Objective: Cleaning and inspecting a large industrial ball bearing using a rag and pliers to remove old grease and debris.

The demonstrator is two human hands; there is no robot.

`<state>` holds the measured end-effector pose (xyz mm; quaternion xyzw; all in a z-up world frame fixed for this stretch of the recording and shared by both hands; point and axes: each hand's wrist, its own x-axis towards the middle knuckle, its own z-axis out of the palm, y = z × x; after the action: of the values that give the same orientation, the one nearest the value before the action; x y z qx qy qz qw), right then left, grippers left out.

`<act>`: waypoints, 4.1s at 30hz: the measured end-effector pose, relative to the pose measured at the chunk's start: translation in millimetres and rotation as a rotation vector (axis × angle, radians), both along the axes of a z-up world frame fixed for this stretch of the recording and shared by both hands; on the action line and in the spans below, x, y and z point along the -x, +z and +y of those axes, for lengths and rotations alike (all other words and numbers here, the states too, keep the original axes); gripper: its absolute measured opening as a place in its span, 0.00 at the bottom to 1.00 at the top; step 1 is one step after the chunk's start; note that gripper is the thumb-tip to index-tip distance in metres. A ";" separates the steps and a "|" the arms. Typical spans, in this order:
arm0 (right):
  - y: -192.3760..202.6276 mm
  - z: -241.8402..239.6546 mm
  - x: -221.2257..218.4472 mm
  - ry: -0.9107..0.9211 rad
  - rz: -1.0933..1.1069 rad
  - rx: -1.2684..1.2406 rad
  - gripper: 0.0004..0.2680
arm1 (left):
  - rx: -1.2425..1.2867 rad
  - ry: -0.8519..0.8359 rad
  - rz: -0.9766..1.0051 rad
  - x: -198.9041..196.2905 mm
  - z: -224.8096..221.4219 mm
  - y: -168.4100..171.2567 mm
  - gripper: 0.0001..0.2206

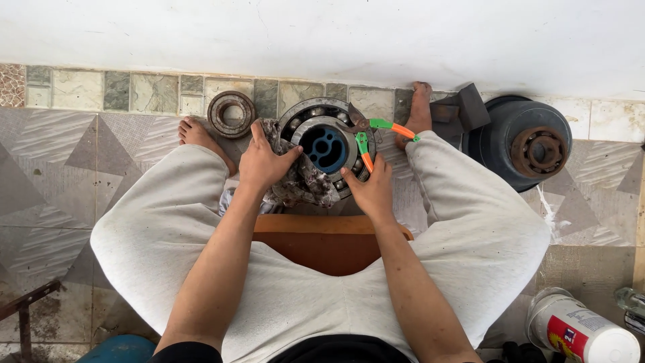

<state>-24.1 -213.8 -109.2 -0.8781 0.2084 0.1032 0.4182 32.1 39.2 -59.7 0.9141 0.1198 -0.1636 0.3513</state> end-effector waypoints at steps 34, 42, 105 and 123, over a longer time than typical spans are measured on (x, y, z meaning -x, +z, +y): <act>18.7 -24.0 -70.7 0.415 -0.209 0.231 0.36 | -0.136 -0.048 0.188 16.5 2.8 -44.1 0.44; 7.4 -38.2 -64.0 0.284 -0.326 0.022 0.21 | -0.098 -0.090 0.085 -6.6 39.5 -33.0 0.35; -253.9 43.2 -289.5 1.150 0.345 0.431 0.27 | 0.432 0.279 0.610 -38.0 3.1 17.9 0.57; 9.6 -69.0 -131.8 0.102 -0.360 -0.365 0.15 | 0.410 0.280 0.424 -6.1 4.2 -20.1 0.58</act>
<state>107.6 -282.8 -99.7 -0.8017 0.0638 0.0020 0.5944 38.2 43.3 -79.8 0.7446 0.2793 -0.3213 0.5141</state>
